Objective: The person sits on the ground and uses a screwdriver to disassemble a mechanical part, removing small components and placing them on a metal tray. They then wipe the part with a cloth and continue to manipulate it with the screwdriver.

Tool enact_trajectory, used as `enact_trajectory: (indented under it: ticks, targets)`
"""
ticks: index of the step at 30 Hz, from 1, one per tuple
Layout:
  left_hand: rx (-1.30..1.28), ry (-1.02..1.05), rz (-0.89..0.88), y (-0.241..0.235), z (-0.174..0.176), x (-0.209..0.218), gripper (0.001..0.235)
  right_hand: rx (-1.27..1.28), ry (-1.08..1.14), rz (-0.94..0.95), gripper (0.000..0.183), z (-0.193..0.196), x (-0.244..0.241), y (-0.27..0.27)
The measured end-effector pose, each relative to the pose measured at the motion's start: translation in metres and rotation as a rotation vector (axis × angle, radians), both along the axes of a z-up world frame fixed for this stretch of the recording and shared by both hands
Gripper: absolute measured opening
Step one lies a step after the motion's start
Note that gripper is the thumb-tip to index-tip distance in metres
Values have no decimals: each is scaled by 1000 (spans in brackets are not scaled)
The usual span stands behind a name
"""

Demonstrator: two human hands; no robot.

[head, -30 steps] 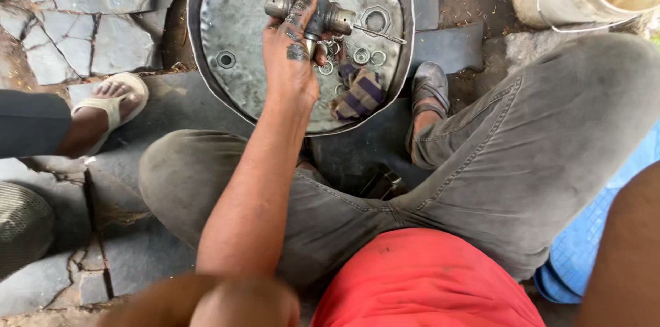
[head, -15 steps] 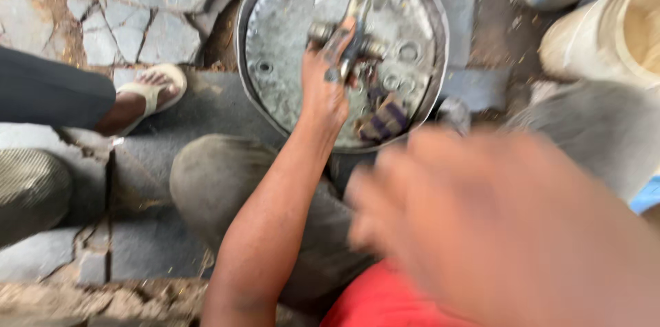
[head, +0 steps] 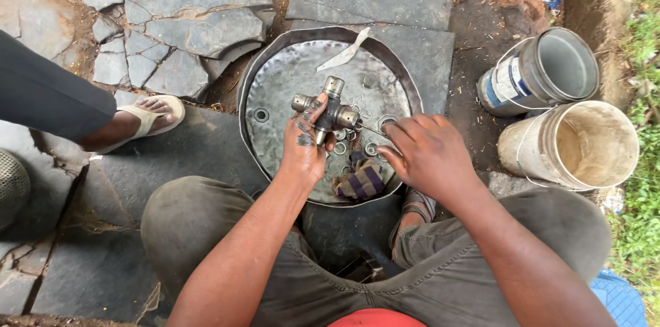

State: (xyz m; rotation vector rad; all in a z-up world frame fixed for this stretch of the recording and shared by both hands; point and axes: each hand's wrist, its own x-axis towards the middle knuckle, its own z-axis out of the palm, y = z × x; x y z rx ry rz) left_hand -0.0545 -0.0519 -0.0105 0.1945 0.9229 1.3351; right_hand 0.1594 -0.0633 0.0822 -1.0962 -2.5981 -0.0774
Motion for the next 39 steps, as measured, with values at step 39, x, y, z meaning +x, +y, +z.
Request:
enact_trajectory:
  ticks: [39]
  targets:
    - [16,88,-185,20,-8,34,24,-1469,1036,-578,23,-94,42,-18]
